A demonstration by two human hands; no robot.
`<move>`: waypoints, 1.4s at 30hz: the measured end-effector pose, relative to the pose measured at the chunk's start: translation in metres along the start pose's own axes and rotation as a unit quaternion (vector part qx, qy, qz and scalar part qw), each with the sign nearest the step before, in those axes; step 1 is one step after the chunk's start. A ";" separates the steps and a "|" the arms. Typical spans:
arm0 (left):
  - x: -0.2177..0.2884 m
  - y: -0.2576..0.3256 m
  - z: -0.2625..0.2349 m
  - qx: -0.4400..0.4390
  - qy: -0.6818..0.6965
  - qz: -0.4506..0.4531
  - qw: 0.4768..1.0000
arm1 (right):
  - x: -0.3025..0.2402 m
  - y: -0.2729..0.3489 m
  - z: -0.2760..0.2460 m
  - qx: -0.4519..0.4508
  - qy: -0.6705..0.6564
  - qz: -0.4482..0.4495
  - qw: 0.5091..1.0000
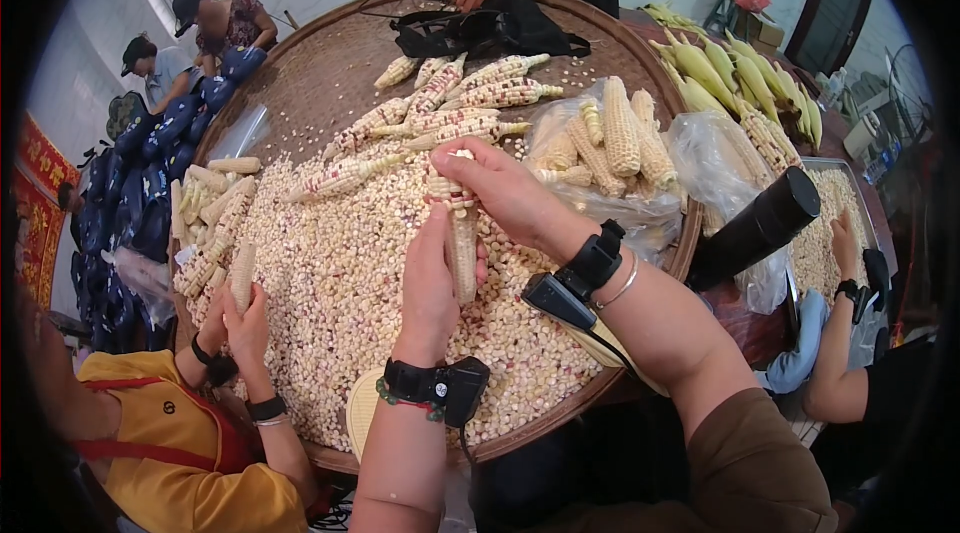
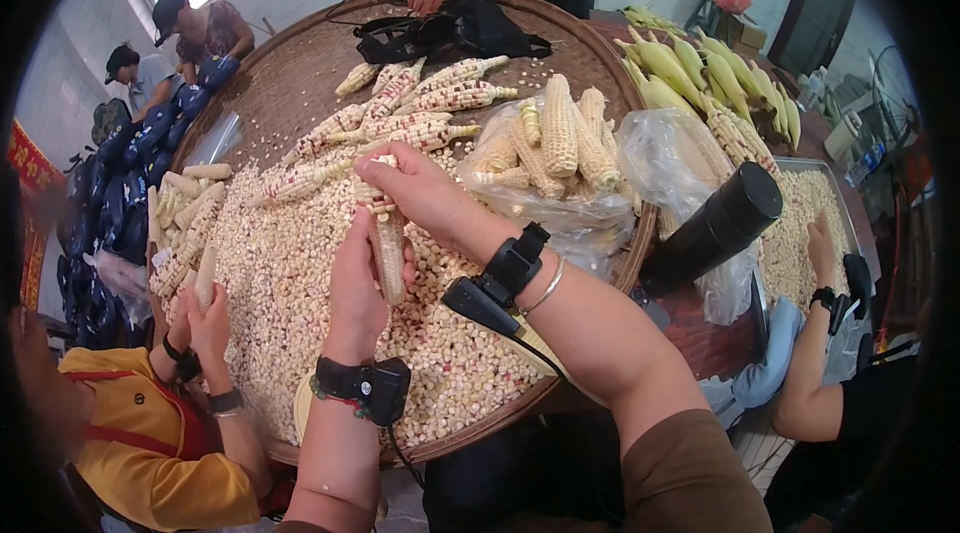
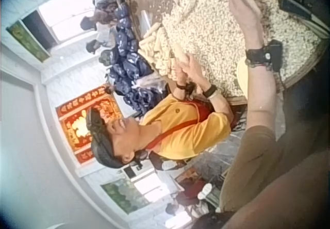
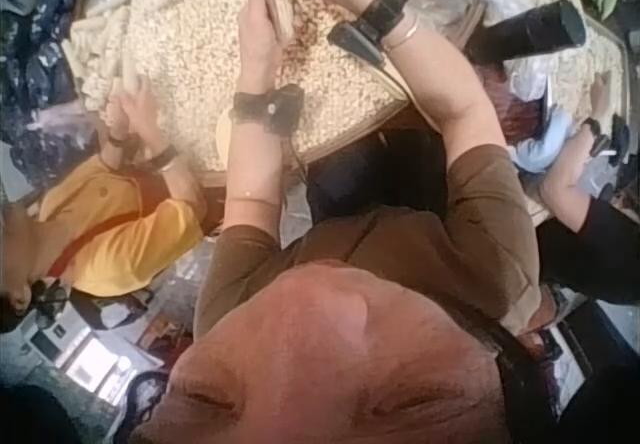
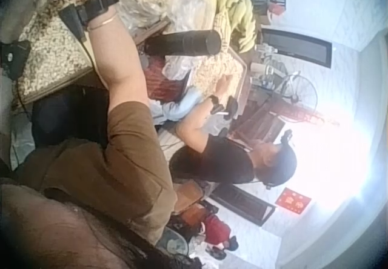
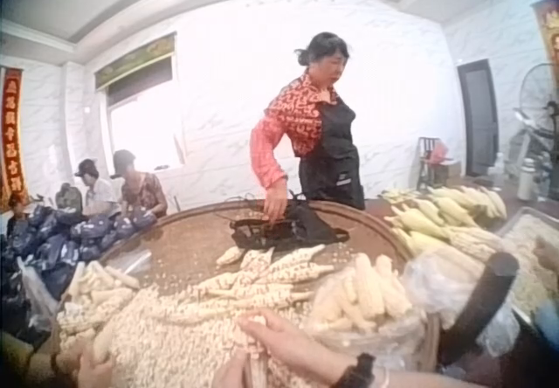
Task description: The recorder is shelling kernels from corn cobs by hand into a large shared tray with other people.
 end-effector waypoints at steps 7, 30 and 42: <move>0.000 0.002 0.002 0.001 0.060 -0.025 0.998 | 0.000 0.001 0.002 -0.020 0.080 -0.012 0.997; -0.001 0.006 -0.004 0.002 0.043 0.006 0.999 | 0.002 -0.004 0.002 -0.024 0.077 -0.013 0.997; 0.007 0.012 0.010 0.018 0.015 0.044 0.999 | 0.012 -0.010 -0.004 -0.011 0.070 -0.055 0.996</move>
Point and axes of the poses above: each hand's wrist, its own y-axis away from the middle knuckle, its own z-axis out of the palm, x = y × z, the point moved 7 cm from there along -y, towards the middle knuckle, and after that the axes turned 15 degrees about -z, right-handed, at the moved point
